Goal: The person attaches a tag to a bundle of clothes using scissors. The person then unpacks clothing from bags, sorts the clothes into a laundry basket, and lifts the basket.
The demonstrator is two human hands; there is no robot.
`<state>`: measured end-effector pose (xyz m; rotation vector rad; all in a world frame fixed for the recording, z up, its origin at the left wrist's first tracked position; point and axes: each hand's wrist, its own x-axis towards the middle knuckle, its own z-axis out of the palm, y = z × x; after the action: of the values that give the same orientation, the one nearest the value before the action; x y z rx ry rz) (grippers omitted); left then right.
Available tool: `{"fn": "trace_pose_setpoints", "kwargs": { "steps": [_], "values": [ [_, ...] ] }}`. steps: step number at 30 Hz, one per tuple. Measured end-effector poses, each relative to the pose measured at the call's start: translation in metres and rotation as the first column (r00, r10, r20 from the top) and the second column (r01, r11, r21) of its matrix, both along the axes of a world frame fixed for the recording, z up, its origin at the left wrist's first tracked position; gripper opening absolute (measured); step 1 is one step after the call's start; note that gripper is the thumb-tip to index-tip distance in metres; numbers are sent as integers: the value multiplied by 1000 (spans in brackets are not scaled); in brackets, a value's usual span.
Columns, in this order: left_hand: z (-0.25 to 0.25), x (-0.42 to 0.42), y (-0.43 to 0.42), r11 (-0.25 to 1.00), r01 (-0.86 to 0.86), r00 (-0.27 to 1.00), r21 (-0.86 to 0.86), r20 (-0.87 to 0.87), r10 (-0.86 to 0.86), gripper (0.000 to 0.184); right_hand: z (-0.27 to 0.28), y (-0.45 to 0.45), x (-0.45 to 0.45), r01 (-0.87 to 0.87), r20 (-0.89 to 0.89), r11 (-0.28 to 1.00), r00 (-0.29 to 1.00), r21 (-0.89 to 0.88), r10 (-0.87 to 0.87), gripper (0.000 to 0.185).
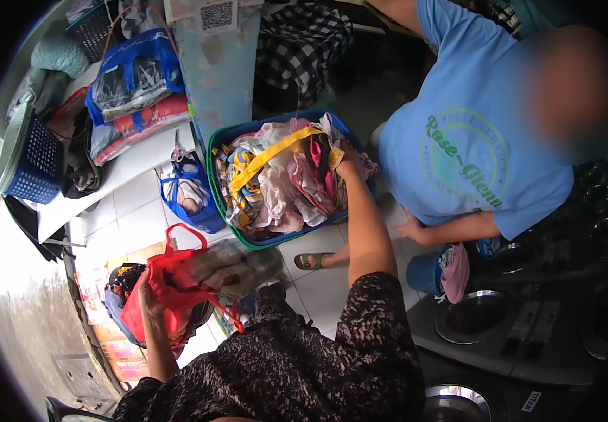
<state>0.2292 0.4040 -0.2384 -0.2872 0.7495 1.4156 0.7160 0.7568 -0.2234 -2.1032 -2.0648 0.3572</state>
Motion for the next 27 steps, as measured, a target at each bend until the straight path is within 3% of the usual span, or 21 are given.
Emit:
{"fn": "trace_pose_setpoints", "kwargs": {
  "steps": [2,3,6,9,13,14,15,16,17,19,20,21,22,23,25,26,27],
  "values": [
    [12,-6,-2,999,6,999,48,-43,-4,22,-18,3,11,61,-26,998,998,11,-60,58],
    [31,-2,-1,980,78,993,182,-104,-60,24,-27,6,12,116,-14,993,993,36,-116,56],
    [33,-3,-6,1000,8,963,20,-271,-2,30,-36,11,19,260,34,966,965,-1,-260,52],
    [46,3,-13,993,94,949,77,-309,-66,33,-14,12,11,412,135,905,908,-104,-398,44],
    [60,16,-12,983,155,943,96,-310,-119,34,-17,20,16,433,154,899,895,-70,-419,37],
    [61,22,-9,998,60,919,-23,-389,-64,39,-24,17,24,413,132,910,905,-44,-404,36],
    [59,19,-9,992,124,909,-5,-401,-115,40,-30,16,30,387,105,922,918,-15,-383,34],
    [60,20,-10,994,99,922,47,-379,-74,39,-35,11,35,353,50,935,934,30,-354,33],
    [63,18,-13,995,75,942,-61,-322,-91,39,-36,2,41,327,-28,941,945,84,-326,31],
    [66,17,-15,993,122,930,0,-348,-114,37,-21,-26,37,293,-301,907,932,303,-201,28],
    [66,14,-21,993,113,958,-31,-260,-117,32,-1,-51,19,281,-442,833,896,477,-49,27],
    [65,11,-25,994,101,960,-40,-257,-108,31,22,-87,-9,254,-505,753,855,607,120,26],
    [64,10,-31,994,100,963,-44,-248,-108,30,58,-138,-58,149,-350,658,918,738,185,25],
    [56,8,-36,993,99,971,-60,-213,-110,29,57,-174,-93,142,-528,722,777,677,343,26],
    [55,16,-44,995,57,971,-82,-226,-75,36,13,-235,-130,-270,-468,692,571,670,675,34],
    [48,14,-52,997,76,984,-17,-162,-78,37,18,-268,-159,-582,-237,547,524,602,818,44],
    [50,20,-55,994,88,976,-64,-195,-99,39,16,-290,-179,-667,-348,597,485,446,802,57]
  ]
}}
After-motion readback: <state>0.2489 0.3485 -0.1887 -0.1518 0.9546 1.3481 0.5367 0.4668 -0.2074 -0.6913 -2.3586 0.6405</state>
